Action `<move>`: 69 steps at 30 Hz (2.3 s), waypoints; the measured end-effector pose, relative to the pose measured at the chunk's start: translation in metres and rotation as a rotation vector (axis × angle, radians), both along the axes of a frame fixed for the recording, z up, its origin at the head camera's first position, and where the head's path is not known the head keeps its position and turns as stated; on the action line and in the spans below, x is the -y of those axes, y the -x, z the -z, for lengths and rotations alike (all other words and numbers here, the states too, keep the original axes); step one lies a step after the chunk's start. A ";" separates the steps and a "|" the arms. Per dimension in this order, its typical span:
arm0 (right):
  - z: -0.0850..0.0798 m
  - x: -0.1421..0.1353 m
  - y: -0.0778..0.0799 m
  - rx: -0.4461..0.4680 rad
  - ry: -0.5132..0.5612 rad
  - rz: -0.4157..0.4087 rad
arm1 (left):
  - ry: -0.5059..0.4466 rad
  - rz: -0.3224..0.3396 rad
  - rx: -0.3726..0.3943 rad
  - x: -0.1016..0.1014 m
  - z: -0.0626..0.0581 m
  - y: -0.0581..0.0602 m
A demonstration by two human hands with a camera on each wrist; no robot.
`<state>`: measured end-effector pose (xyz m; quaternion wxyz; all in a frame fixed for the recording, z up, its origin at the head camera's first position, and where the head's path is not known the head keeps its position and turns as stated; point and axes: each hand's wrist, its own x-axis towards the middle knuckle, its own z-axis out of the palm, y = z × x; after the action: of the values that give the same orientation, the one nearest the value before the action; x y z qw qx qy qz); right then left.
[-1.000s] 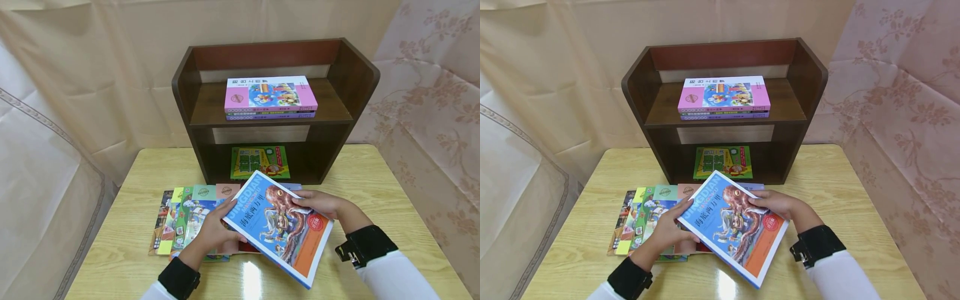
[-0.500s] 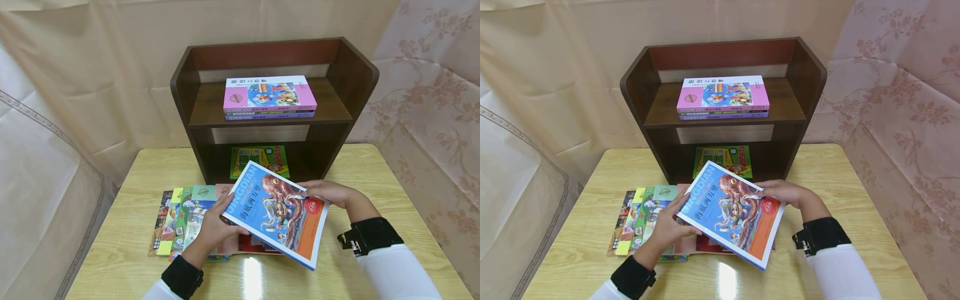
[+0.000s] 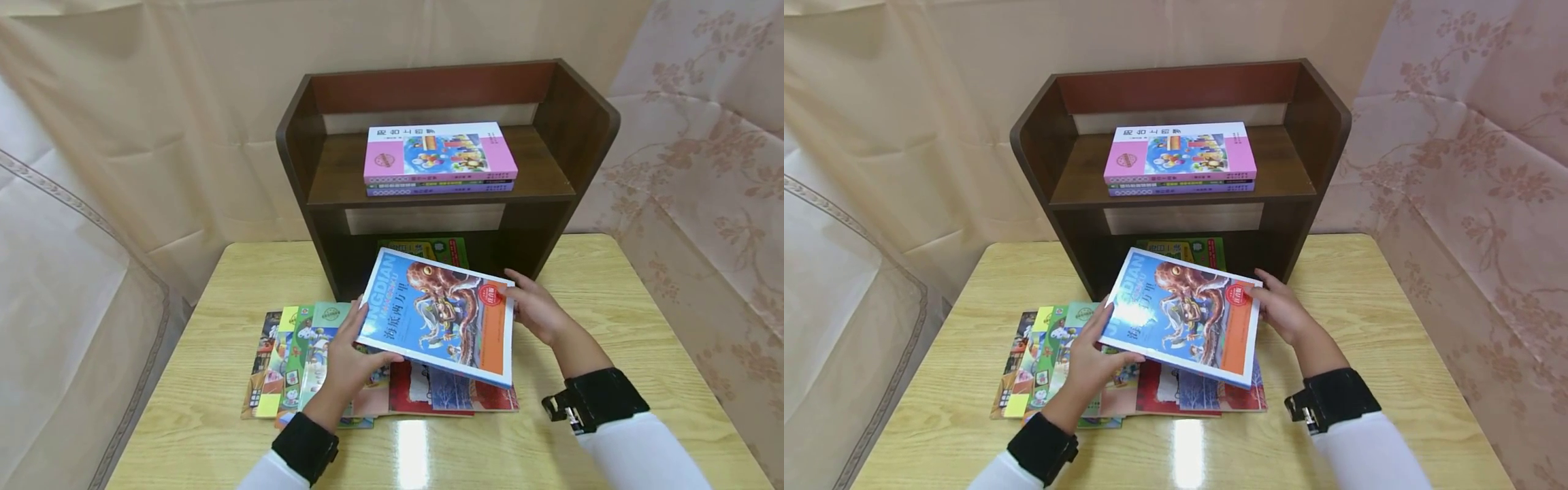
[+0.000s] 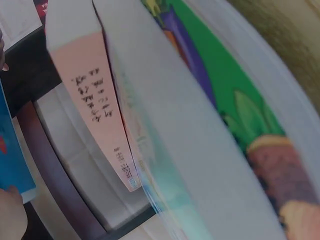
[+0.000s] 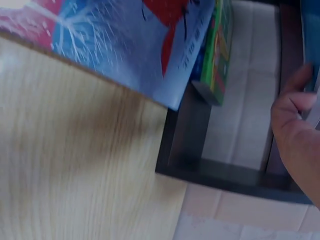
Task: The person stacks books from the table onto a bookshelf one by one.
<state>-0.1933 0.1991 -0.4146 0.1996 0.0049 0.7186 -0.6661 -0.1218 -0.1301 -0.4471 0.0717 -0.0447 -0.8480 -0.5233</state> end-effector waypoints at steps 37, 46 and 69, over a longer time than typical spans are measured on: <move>0.024 0.032 0.006 -0.193 -0.196 -0.029 | -0.099 -0.054 0.110 -0.005 0.002 0.066; 0.033 0.033 0.018 -0.228 -0.214 0.010 | -0.035 -0.062 0.139 -0.005 0.004 0.081; 0.059 0.038 0.046 -0.200 -0.441 0.086 | 0.209 0.013 0.111 -0.004 0.026 0.117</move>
<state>-0.2397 0.1610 -0.4740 0.0931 0.0128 0.8621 -0.4979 -0.2385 -0.1257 -0.4735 0.0163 -0.0285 -0.9002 -0.4343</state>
